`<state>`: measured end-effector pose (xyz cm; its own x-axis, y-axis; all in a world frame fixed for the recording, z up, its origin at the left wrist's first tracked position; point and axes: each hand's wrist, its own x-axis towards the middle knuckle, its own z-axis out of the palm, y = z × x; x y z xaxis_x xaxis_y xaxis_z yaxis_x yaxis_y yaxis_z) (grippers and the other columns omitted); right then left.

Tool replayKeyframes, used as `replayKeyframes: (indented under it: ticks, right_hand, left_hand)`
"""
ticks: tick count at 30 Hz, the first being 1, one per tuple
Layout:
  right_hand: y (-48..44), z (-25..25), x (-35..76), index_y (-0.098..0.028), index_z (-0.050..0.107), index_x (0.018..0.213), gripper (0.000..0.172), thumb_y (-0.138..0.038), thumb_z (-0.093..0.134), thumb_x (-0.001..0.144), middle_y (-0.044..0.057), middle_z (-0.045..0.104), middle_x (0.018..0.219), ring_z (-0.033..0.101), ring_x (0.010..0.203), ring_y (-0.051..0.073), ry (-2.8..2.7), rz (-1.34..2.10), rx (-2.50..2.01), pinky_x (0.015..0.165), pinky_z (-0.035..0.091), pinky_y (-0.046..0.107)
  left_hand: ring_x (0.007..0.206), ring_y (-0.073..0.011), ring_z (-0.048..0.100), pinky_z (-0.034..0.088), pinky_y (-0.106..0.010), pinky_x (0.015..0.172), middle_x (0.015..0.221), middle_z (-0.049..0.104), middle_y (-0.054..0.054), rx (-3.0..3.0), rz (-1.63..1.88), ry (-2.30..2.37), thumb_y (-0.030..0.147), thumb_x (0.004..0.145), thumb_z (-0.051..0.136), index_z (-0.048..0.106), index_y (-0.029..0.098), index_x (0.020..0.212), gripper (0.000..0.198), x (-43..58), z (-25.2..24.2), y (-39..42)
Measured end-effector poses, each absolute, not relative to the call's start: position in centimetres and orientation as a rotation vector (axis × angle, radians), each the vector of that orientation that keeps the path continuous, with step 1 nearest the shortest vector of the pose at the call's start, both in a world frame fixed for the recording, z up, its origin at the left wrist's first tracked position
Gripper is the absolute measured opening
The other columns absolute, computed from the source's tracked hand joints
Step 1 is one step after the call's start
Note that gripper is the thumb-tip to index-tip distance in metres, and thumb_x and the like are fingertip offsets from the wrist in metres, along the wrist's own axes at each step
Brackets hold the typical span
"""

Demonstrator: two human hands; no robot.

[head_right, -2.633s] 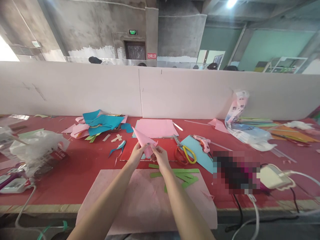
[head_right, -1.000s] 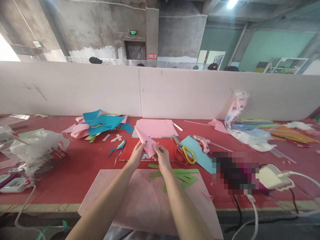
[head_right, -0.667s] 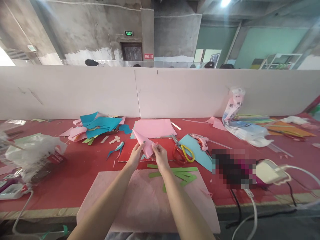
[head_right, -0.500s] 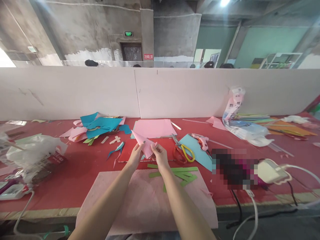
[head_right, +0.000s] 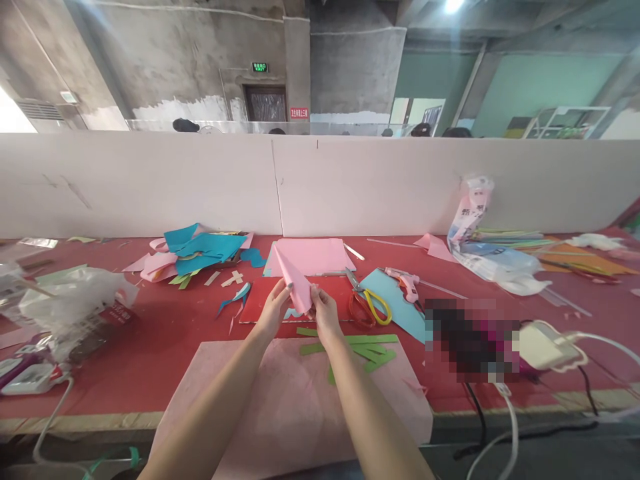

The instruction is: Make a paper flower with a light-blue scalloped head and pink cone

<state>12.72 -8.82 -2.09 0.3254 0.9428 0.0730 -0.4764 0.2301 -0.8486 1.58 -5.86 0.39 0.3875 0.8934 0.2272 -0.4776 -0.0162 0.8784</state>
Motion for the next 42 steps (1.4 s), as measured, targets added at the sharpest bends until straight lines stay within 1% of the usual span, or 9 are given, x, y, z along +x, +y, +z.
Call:
replayKeyframes:
  ticks: [5,10,12,14,18,24,34,37,42]
  right_hand:
    - [-9.0,-1.7,12.5,-0.017,0.053,0.064,0.033,-0.048,0.066,0.063,-0.006,0.046,0.044,0.036,0.034,0.006,-0.68,1.086,-0.867,0.034,0.024,0.02]
    - [-9.5,-1.2,12.4,-0.017,0.056,0.07,0.037,-0.054,0.061,0.066,-0.004,0.049,0.046,0.042,0.037,0.008,-0.673,1.125,-0.831,0.033,0.025,0.02]
    - [-9.5,-1.2,12.5,-0.017,0.057,0.071,0.039,-0.056,0.057,0.069,-0.003,0.05,0.048,0.043,0.038,0.009,-0.714,1.141,-0.798,0.033,0.025,0.02]
    - [-9.5,-1.4,12.5,-0.016,0.056,0.066,0.039,-0.055,0.055,0.071,-0.001,0.054,0.051,0.042,0.037,0.008,-0.794,1.13,-0.779,0.033,0.024,0.02]
    - [-9.4,-1.6,12.5,-0.016,0.054,0.061,0.038,-0.052,0.058,0.071,0.002,0.06,0.058,0.039,0.036,0.006,-0.889,1.079,-0.819,0.033,0.022,0.02]
    - [-9.6,-1.4,12.4,-0.017,0.053,0.062,0.032,-0.047,0.062,0.07,-0.001,0.056,0.054,0.041,0.036,0.006,-0.861,1.071,-0.808,0.034,0.023,0.02]
    - [-10.2,0.0,11.8,-0.017,0.05,0.059,0.035,-0.048,0.064,0.064,-0.002,0.055,0.048,0.037,0.032,0.005,-0.778,0.976,-0.95,0.033,0.023,0.02]
    - [-10.3,0.2,11.8,-0.017,0.049,0.057,0.034,-0.047,0.064,0.065,-0.002,0.056,0.047,0.038,0.032,0.005,-0.806,0.92,-0.98,0.033,0.025,0.019]
    - [-10.1,-0.4,12.1,-0.018,0.05,0.061,0.03,-0.044,0.063,0.067,-0.003,0.057,0.047,0.042,0.033,0.007,-0.851,0.867,-1.036,0.033,0.03,0.019]
  left_hand:
    - [0.094,-0.0188,0.056,0.043,-0.027,0.081,0.093,0.063,-0.005,1.157,1.191,0.536,0.038,0.07,0.061,0.06,0.018,0.092,0.03,1.6,0.1,-5.5]
    - [0.086,-0.0193,0.059,0.045,-0.027,0.073,0.087,0.064,-0.005,1.038,1.175,0.535,0.042,0.068,0.062,0.06,0.017,0.091,0.034,1.4,0.3,-5.3]
    - [0.087,-0.0198,0.059,0.045,-0.028,0.073,0.088,0.064,-0.006,0.985,1.186,0.52,0.042,0.068,0.062,0.06,0.016,0.092,0.036,1.4,0.3,-5.2]
    - [0.088,-0.02,0.059,0.044,-0.028,0.074,0.089,0.064,-0.006,0.941,1.206,0.496,0.042,0.068,0.062,0.059,0.016,0.092,0.036,1.3,0.2,-5.0]
    - [0.088,-0.0197,0.059,0.044,-0.028,0.073,0.09,0.064,-0.007,0.886,1.217,0.462,0.042,0.068,0.062,0.058,0.015,0.089,0.035,1.3,0.1,-4.8]
    - [0.088,-0.0203,0.059,0.045,-0.027,0.07,0.091,0.065,-0.008,0.915,1.181,0.502,0.042,0.068,0.062,0.058,0.015,0.09,0.034,1.4,0.0,-4.8]
    - [0.094,-0.0218,0.058,0.045,-0.029,0.074,0.102,0.063,-0.01,0.932,1.211,0.556,0.04,0.067,0.063,0.056,0.015,0.096,0.039,1.5,-0.2,-4.7]
    - [0.096,-0.0219,0.057,0.044,-0.029,0.076,0.106,0.061,-0.01,0.967,1.258,0.585,0.038,0.067,0.064,0.055,0.016,0.097,0.038,1.6,-0.3,-4.6]
    - [0.099,-0.0225,0.054,0.042,-0.029,0.08,0.103,0.061,-0.009,1.096,1.347,0.726,0.037,0.065,0.065,0.057,0.016,0.097,0.039,1.6,-0.5,-4.2]
